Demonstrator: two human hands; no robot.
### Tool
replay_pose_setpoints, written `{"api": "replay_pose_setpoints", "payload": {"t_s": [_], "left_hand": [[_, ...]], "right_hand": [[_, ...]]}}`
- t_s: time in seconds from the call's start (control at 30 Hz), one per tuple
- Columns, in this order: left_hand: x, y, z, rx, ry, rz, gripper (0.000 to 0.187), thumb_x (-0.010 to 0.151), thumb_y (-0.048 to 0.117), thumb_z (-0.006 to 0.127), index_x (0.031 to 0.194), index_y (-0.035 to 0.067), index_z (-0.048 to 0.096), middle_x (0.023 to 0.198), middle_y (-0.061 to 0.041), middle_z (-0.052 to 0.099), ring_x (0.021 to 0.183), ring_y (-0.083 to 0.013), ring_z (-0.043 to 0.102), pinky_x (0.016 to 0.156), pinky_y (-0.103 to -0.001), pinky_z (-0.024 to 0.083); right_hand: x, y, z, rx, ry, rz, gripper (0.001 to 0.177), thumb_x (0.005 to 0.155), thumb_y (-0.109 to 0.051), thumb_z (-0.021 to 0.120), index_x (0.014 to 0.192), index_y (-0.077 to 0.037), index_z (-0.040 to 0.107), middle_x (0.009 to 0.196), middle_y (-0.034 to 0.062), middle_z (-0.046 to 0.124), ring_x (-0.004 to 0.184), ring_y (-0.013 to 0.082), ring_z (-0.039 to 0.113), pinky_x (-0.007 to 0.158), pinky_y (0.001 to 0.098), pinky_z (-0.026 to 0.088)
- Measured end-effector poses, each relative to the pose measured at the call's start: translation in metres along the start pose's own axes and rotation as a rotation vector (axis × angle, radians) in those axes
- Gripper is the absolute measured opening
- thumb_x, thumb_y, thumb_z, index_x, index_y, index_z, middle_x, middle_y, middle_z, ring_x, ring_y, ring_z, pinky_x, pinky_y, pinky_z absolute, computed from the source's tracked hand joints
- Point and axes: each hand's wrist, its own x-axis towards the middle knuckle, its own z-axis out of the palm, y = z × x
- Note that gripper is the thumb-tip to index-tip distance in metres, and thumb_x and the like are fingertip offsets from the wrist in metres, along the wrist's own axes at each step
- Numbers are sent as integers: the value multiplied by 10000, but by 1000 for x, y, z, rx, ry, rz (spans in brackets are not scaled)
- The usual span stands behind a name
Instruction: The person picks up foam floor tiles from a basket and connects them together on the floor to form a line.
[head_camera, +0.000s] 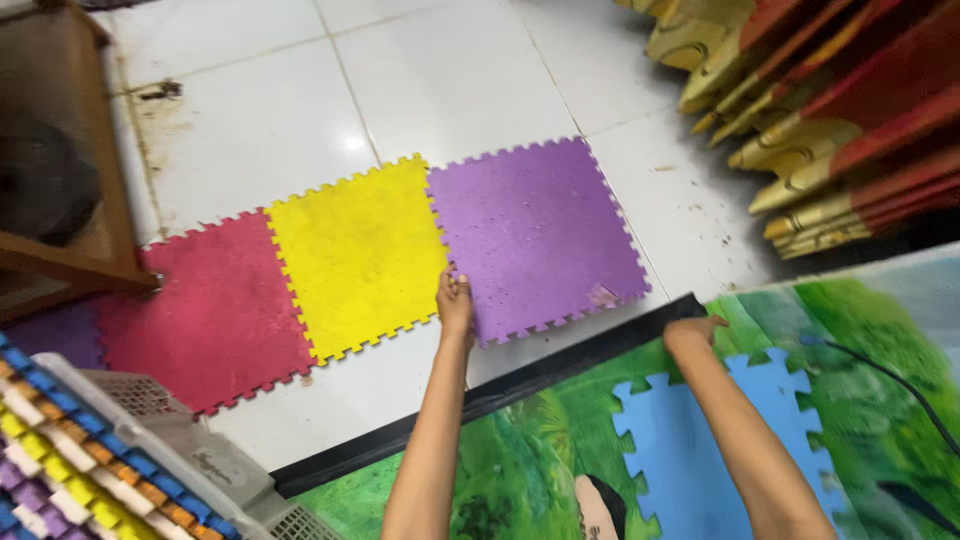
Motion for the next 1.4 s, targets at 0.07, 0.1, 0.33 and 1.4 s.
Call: {"api": "replay_pose_setpoints", "payload": {"t_s": [0.07, 0.1, 0.33, 1.4], "left_hand": [[2, 0, 2, -88, -24, -99, 362, 1016, 144, 556, 1372, 81, 542, 1047, -43, 701, 902, -104, 609, 799, -261, 502], [4, -2, 6, -75, -17, -102, 366, 1016, 142, 564, 1376, 79, 546, 1043, -52, 699, 898, -112, 605, 795, -266, 499], [11, 4, 0, -161, -69, -219, 380, 1014, 155, 572, 1390, 122, 527, 1032, 4, 674, 873, -93, 611, 772, -282, 525], [8, 74, -4, 544, -87, 129, 377, 964, 222, 614, 1325, 112, 627, 1163, -96, 749, 987, -239, 739, 869, -362, 562]], "right_hand": [[8, 11, -19, 298, 260, -165, 374, 962, -281, 558, 1259, -137, 735, 1327, 168, 667, 1175, 408, 657, 1029, 734, 409], [13, 13, -30, 550, 291, -232, 379, 979, -294, 535, 1277, -131, 705, 1315, 162, 658, 1160, 390, 651, 1012, 707, 423], [20, 1, -98, 2204, -90, -141, 464, 1108, -429, 403, 1398, -79, 497, 1248, 119, 573, 1060, 259, 601, 903, 522, 508], [17, -149, -172, 2850, -81, -535, 491, 981, -383, 649, 1406, -152, 563, 1400, 56, 618, 1285, 295, 593, 1073, 577, 492]]}}
